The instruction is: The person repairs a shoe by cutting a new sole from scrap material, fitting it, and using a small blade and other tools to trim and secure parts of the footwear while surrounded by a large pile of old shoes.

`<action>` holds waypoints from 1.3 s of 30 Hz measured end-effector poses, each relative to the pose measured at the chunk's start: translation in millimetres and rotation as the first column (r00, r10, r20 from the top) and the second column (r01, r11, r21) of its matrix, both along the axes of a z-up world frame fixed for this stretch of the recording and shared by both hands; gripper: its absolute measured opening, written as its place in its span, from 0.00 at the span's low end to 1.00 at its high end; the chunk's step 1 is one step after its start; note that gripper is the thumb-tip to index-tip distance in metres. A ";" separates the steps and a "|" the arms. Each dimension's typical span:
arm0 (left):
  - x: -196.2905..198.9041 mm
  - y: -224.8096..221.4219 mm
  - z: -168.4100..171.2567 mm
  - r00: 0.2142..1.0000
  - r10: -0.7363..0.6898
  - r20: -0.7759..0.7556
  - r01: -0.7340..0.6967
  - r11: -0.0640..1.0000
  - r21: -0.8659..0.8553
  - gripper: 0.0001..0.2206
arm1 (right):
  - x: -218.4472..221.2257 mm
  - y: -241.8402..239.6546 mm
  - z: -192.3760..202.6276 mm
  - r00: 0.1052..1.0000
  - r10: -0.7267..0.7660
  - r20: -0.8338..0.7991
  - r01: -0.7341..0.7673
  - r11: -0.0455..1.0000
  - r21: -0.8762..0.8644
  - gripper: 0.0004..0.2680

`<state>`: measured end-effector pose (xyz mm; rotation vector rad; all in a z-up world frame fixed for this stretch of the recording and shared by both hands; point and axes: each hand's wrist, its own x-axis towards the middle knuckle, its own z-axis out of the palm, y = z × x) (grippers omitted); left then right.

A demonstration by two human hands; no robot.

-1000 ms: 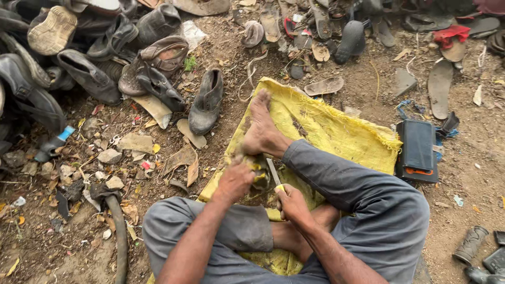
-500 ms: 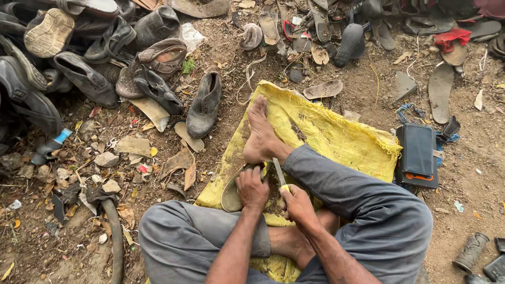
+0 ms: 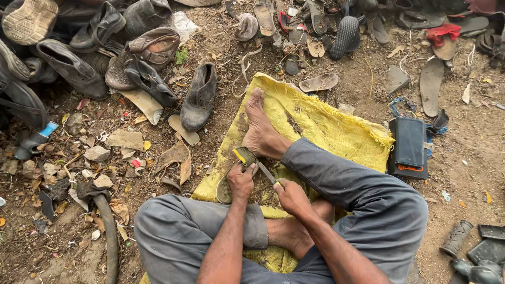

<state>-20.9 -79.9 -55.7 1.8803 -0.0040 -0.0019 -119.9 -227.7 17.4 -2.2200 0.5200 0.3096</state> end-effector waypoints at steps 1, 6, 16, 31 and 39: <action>0.4 0.9 0.6 1.000 0.003 0.003 -0.003 1.000 -0.003 0.06 | 1.5 2.0 6.4 1.000 0.003 0.003 -0.003 1.000 -0.003 0.13; 0.2 2.0 -2.6 1.000 -0.007 0.031 0.009 0.999 -0.042 0.06 | 17.1 15.0 25.8 0.993 0.017 -0.117 -0.026 0.997 -0.074 0.13; 6.1 6.8 -28.3 0.978 -0.009 0.206 0.037 0.991 -0.132 0.07 | 66.9 12.2 28.6 0.964 0.180 -0.193 -0.214 0.962 -0.169 0.11; 1.8 11.6 -31.3 0.993 0.025 -0.116 -0.076 0.887 -0.456 0.06 | 28.7 45.7 -38.4 0.990 0.056 -0.132 -0.074 0.988 -0.136 0.12; -0.7 6.1 -33.2 0.967 0.139 -0.211 -0.245 0.728 -0.640 0.06 | 18.1 67.1 -29.8 0.998 0.036 -0.056 -0.040 0.997 -0.062 0.11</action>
